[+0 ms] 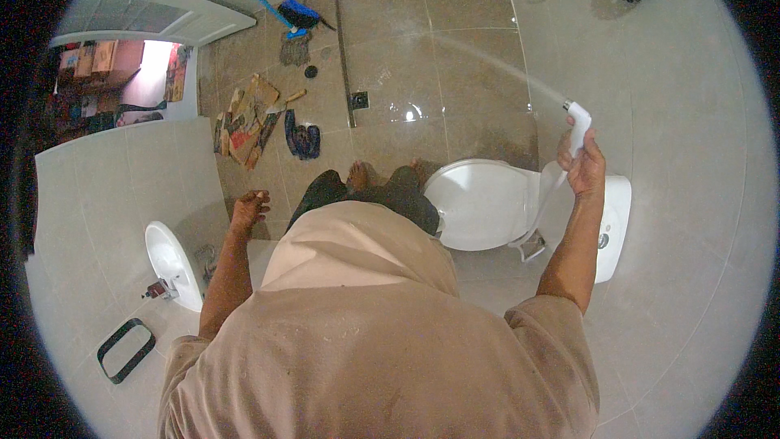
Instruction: The person sprays water on the bathroom floor and toilet using a handheld sprayer. They then squat to clean a floor drain cover with a cloth and a trowel. Finally, they gather wet cardboard pieces and a cloth from the floor.
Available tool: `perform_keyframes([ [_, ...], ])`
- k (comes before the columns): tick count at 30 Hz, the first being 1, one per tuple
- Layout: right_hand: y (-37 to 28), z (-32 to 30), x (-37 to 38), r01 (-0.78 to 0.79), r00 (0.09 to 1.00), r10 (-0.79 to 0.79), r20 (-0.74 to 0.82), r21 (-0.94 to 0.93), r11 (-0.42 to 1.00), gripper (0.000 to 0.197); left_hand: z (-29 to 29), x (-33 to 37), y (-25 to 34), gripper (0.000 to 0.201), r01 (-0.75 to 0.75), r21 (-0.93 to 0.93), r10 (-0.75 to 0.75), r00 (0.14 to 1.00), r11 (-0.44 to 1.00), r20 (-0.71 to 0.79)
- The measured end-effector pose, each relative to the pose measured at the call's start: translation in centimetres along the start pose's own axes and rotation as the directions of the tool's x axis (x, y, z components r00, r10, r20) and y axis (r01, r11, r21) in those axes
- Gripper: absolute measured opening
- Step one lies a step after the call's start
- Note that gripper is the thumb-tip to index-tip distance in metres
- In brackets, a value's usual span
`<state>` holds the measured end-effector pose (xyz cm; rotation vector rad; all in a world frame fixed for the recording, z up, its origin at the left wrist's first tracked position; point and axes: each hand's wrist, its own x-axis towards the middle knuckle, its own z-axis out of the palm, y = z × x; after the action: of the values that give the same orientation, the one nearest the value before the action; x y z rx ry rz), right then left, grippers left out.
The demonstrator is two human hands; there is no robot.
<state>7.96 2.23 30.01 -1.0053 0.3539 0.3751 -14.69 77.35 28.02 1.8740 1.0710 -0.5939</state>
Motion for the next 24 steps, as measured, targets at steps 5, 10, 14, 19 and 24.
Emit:
perform_keyframes([
  [5,0.3,0.0,0.4,-0.043,0.998,0.042,-0.046,-0.020,0.999,0.062,0.3,-0.9,0.4,0.049,0.038,0.006,-0.038,0.999,0.999,-0.011],
  [10,0.5,-0.6,0.6,-0.074,0.997,0.073,-0.016,-0.061,0.995,0.060,0.7,-1.6,1.6,0.051,0.072,0.024,-0.072,0.997,0.997,-0.009],
  [14,0.7,-0.5,0.7,-0.134,0.990,0.130,-0.063,-0.055,0.989,0.057,0.7,-1.9,1.7,0.051,0.092,0.025,-0.091,0.995,0.995,-0.029],
  [19,0.5,-0.7,0.7,-0.207,0.973,0.186,-0.137,-0.161,0.965,0.053,0.9,-1.6,2.2,0.051,0.094,0.031,-0.093,0.995,0.995,-0.025],
  [24,0.9,-1.0,-0.1,-0.142,0.985,0.138,-0.103,-0.032,0.989,0.056,0.7,-0.6,1.3,0.045,0.055,-0.014,-0.055,0.998,0.998,-0.044],
])
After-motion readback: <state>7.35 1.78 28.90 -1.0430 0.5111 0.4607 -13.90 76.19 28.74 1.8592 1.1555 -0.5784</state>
